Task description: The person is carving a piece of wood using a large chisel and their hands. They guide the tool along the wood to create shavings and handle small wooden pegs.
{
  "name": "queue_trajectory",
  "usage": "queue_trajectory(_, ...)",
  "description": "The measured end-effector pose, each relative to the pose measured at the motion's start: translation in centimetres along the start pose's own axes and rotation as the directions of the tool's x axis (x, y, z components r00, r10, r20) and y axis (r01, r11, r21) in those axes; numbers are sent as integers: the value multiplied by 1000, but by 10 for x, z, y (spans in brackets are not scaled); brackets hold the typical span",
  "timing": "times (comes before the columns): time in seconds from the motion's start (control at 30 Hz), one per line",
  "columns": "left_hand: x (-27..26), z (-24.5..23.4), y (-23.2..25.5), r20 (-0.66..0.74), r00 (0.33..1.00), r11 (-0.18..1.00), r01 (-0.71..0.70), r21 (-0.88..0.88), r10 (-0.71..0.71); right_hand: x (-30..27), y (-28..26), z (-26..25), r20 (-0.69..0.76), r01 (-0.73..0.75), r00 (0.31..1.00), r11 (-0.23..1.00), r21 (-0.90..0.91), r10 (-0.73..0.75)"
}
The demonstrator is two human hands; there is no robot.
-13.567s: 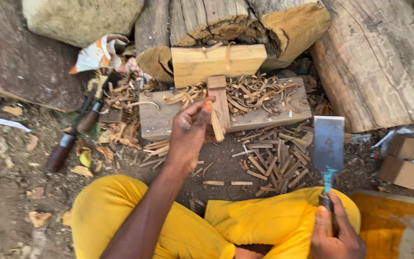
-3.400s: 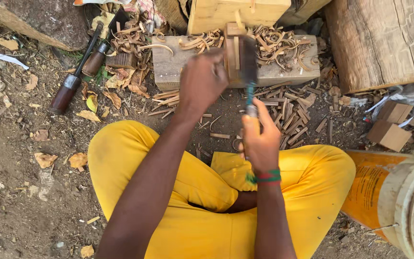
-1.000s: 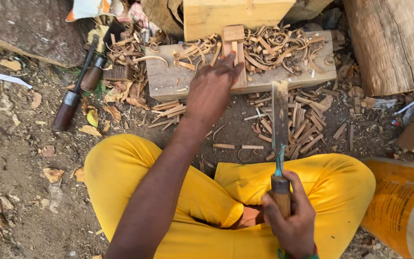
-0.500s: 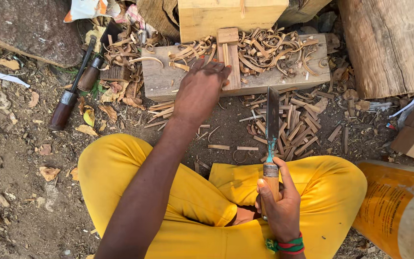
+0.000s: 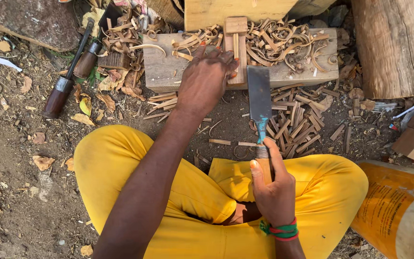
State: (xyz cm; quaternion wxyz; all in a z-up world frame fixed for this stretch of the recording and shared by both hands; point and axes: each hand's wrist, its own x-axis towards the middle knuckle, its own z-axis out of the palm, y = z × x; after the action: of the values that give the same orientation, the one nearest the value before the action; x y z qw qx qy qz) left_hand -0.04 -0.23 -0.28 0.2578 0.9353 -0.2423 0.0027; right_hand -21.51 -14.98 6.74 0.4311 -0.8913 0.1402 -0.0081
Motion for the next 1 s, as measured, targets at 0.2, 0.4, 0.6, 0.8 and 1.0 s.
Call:
queue_trajectory(0.2,-1,-1,3,17,996,994,90,70,-91,-3,-4,10,58,62,997,995,-80,-57)
queue_trajectory(0.4,-3,7,2,-58,994,992,99,74,-94,-14,-16,10,59,-54,996,990,-129,62)
queue_trajectory(0.6,-3,9,4,-76,989,990,130,47,-126,-18,-20,14,41,-33,998,991,-126,38)
queue_trajectory(0.8,-6,5,10,-75,990,991,124,57,-119,-21,-25,18,34,13,999,990,-141,-8)
queue_trajectory(1.0,-4,12,9,-75,989,989,134,65,-129,-20,-30,23,28,64,998,982,-178,-60)
